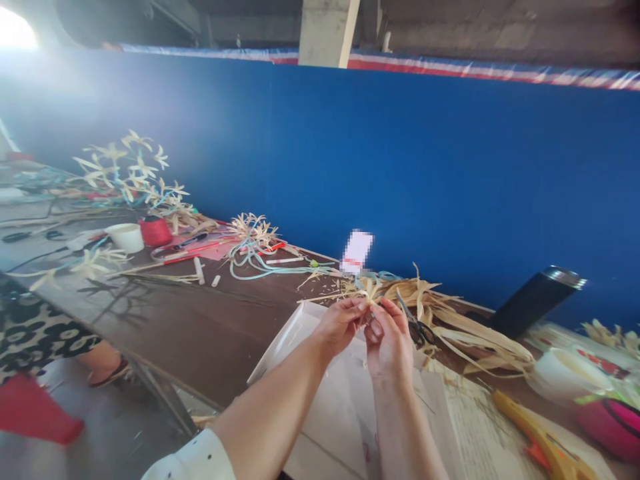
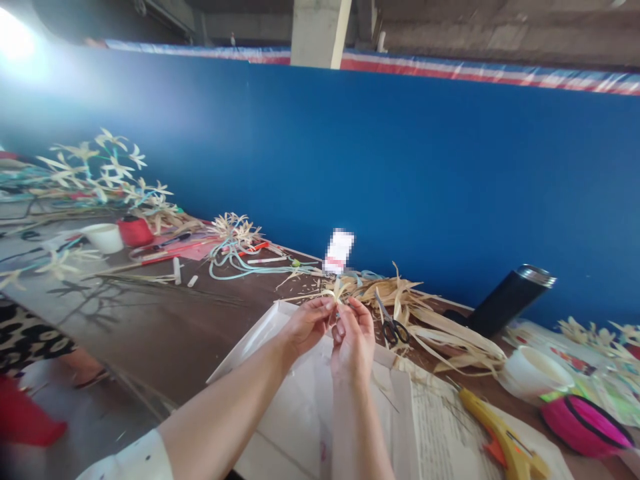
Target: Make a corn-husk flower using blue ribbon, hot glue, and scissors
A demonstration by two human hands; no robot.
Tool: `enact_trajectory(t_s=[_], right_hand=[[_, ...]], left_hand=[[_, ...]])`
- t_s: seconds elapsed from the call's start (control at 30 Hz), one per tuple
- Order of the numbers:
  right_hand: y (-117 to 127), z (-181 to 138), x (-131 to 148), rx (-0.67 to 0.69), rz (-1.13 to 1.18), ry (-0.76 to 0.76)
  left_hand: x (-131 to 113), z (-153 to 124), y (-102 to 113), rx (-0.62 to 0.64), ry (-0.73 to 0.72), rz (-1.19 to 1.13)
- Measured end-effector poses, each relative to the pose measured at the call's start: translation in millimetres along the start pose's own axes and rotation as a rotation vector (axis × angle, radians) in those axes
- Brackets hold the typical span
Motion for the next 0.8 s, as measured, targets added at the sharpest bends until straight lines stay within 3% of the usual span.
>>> enact_trajectory(t_s=[0.4, 0.6, 0.8], right_hand=[[2.4, 1.7, -1.4, -0.018, -0.042, 0.019], [6.8, 3.5, 2.6, -0.087, -0.056, 0.077], [15.1, 5.2, 9.0, -0.236, 0.027, 0.021]], left_hand=[[0.4, 0.9, 0.5, -0.059, -0.006, 0.001], [-0.4, 5.1, 5.2, -0.106, -0.063, 0.233], [-4.4, 6.4, 8.5, -0.131, -0.220, 0.571]])
Point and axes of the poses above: each hand's wrist, its own z-axis towards the middle knuckle, its own y-axis out of the back of the hand, x = y × z, the point moved 1 cm from there along z, towards the middle knuckle, and after that the axes turned 13 degrees about -y, right-handed, at the moved point
